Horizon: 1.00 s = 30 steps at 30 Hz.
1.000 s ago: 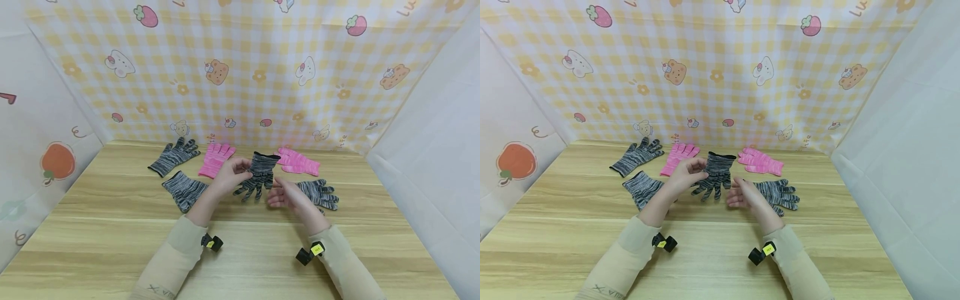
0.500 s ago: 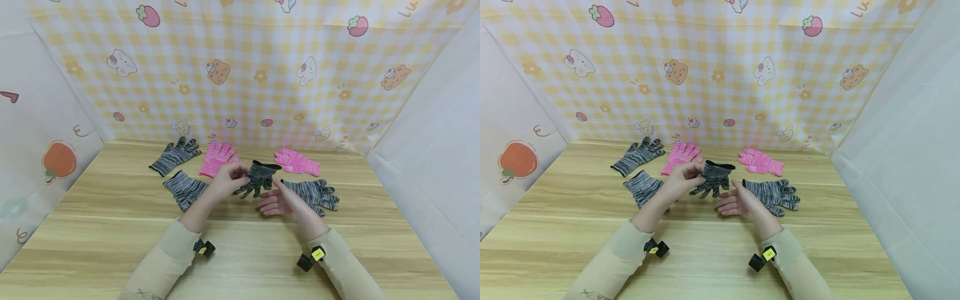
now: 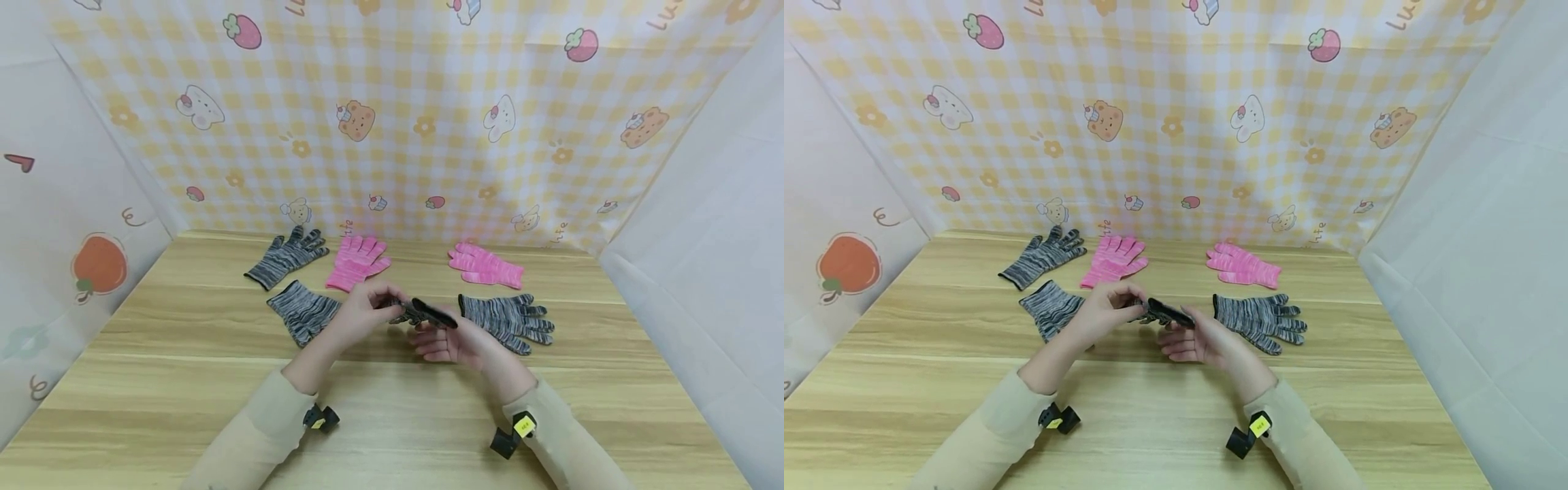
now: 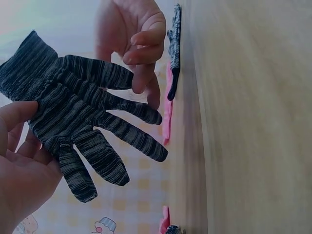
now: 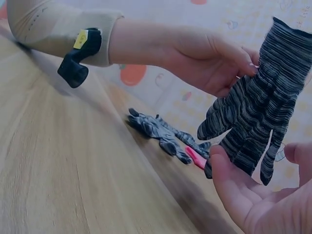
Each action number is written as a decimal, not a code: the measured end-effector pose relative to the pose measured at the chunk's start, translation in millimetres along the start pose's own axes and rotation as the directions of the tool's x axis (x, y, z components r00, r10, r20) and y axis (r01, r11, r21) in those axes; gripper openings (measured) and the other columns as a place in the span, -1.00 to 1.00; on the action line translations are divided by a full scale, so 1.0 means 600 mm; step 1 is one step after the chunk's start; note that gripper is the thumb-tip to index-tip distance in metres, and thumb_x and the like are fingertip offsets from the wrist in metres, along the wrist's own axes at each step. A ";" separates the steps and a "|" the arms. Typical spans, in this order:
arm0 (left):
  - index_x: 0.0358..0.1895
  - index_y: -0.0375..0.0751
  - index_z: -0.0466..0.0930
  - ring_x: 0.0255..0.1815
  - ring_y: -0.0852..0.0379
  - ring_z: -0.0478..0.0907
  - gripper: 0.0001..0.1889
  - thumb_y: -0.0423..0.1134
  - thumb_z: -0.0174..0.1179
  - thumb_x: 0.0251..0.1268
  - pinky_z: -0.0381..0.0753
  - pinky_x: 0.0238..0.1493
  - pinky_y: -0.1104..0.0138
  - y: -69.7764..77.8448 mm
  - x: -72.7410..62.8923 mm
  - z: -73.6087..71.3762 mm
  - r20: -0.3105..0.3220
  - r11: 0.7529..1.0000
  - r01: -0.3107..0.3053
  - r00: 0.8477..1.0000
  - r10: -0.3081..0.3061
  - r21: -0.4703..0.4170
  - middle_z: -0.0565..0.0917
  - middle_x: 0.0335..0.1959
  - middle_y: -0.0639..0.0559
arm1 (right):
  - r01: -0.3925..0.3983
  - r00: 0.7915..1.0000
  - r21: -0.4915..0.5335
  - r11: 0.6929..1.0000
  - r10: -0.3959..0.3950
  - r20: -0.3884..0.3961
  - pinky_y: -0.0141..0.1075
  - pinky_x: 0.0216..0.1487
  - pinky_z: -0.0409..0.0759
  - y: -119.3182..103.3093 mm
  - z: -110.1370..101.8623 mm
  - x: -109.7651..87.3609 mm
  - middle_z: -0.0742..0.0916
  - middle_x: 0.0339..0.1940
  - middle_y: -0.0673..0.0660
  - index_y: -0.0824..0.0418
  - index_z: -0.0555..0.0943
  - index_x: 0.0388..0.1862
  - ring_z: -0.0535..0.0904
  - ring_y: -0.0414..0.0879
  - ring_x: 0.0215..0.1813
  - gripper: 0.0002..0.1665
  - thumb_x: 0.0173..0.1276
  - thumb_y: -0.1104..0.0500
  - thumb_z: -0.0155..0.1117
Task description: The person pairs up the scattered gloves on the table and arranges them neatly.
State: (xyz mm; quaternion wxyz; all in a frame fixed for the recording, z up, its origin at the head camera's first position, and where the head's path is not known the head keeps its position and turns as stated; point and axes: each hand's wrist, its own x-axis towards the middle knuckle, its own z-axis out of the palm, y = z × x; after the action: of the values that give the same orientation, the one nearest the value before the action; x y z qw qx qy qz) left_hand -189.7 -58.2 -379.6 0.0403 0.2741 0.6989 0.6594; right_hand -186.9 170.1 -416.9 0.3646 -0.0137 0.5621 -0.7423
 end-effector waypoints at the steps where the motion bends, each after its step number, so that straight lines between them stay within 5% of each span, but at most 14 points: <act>1: -0.21 -0.45 0.60 -0.28 0.12 0.55 -0.87 -0.59 0.17 0.18 0.54 -0.31 0.38 0.000 -0.002 0.000 0.008 1.000 -0.001 1.000 0.001 0.000 0.65 -0.25 -0.12 | 0.003 1.000 -0.001 1.000 -0.003 0.005 -0.20 -0.03 0.61 0.000 0.000 -0.001 0.70 -0.07 0.29 0.50 0.38 0.11 0.68 0.01 -0.14 -0.31 0.56 -0.15 -0.25; 5: -0.22 -0.39 0.65 -0.24 0.10 0.55 -0.86 -0.57 0.18 0.19 0.54 -0.26 0.35 -0.001 -0.010 0.002 0.044 1.000 -0.009 0.999 0.008 0.026 0.67 -0.23 -0.10 | 0.020 0.999 0.029 0.999 -0.019 -0.036 -0.24 -0.06 0.62 0.001 0.002 -0.001 0.69 -0.12 0.26 0.51 0.29 0.22 0.67 -0.02 -0.19 -0.37 0.58 -0.06 -0.20; 11: -0.23 -0.27 0.69 -0.08 0.06 0.56 -0.84 -0.52 0.20 0.15 0.54 -0.02 0.18 0.001 -0.020 0.000 0.078 0.993 0.008 0.997 -0.018 0.120 0.68 -0.16 -0.12 | 0.066 0.995 0.040 0.997 -0.063 -0.075 -0.33 -0.22 0.65 0.004 0.005 -0.002 0.70 -0.28 0.13 0.35 0.53 -0.06 0.67 -0.12 -0.28 -0.71 0.54 0.19 -0.10; 14: -0.23 -0.27 0.69 -0.09 0.07 0.56 -0.83 -0.53 0.20 0.16 0.56 -0.05 0.19 -0.001 -0.022 -0.001 0.096 0.991 -0.001 0.995 -0.012 0.131 0.67 -0.13 -0.19 | 0.088 0.994 0.018 0.996 -0.086 -0.062 -0.32 -0.19 0.64 0.007 0.004 -0.003 0.72 -0.27 0.11 0.43 0.49 0.10 0.68 -0.11 -0.25 -0.66 0.53 0.24 -0.09; 18: -0.20 -0.32 0.68 -0.07 0.05 0.57 -0.81 -0.57 0.20 0.15 0.56 -0.02 0.18 -0.007 -0.024 -0.002 0.135 0.989 -0.033 0.991 0.013 0.147 0.66 -0.11 -0.23 | 0.087 0.994 -0.005 0.996 -0.087 -0.066 -0.30 -0.19 0.63 0.009 0.005 -0.005 0.72 -0.25 0.11 0.54 0.19 0.36 0.67 -0.10 -0.26 -0.48 0.52 0.28 -0.09; 26: -0.11 -0.32 0.68 0.10 -0.03 0.52 -0.74 -0.57 0.21 0.12 0.43 0.19 0.14 -0.017 -0.025 -0.003 0.227 0.969 -0.072 0.974 0.017 0.235 0.67 -0.05 -0.14 | 0.085 0.989 -0.077 0.993 -0.094 -0.118 -0.27 -0.11 0.61 0.011 0.006 -0.010 0.69 -0.22 0.10 0.46 0.10 0.43 0.64 -0.09 -0.18 -0.34 0.44 0.31 0.04; 30: -0.19 -0.24 0.71 0.12 -0.05 0.51 -0.74 -0.59 0.19 0.11 0.48 0.15 0.17 -0.019 -0.025 -0.009 0.284 0.966 -0.082 0.959 0.010 0.243 0.68 -0.09 -0.03 | 0.106 0.984 -0.087 0.990 -0.117 -0.136 -0.28 -0.13 0.61 0.011 0.004 -0.015 0.67 -0.26 0.08 0.48 0.08 0.43 0.63 -0.10 -0.21 -0.32 0.42 0.34 0.04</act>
State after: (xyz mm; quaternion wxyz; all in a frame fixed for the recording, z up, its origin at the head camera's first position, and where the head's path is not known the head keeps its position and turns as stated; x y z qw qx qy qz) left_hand -183.0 -69.5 -394.1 0.0882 0.3839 0.7578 0.5202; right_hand -175.7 172.2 -418.0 0.2809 -0.0075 0.6138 -0.7377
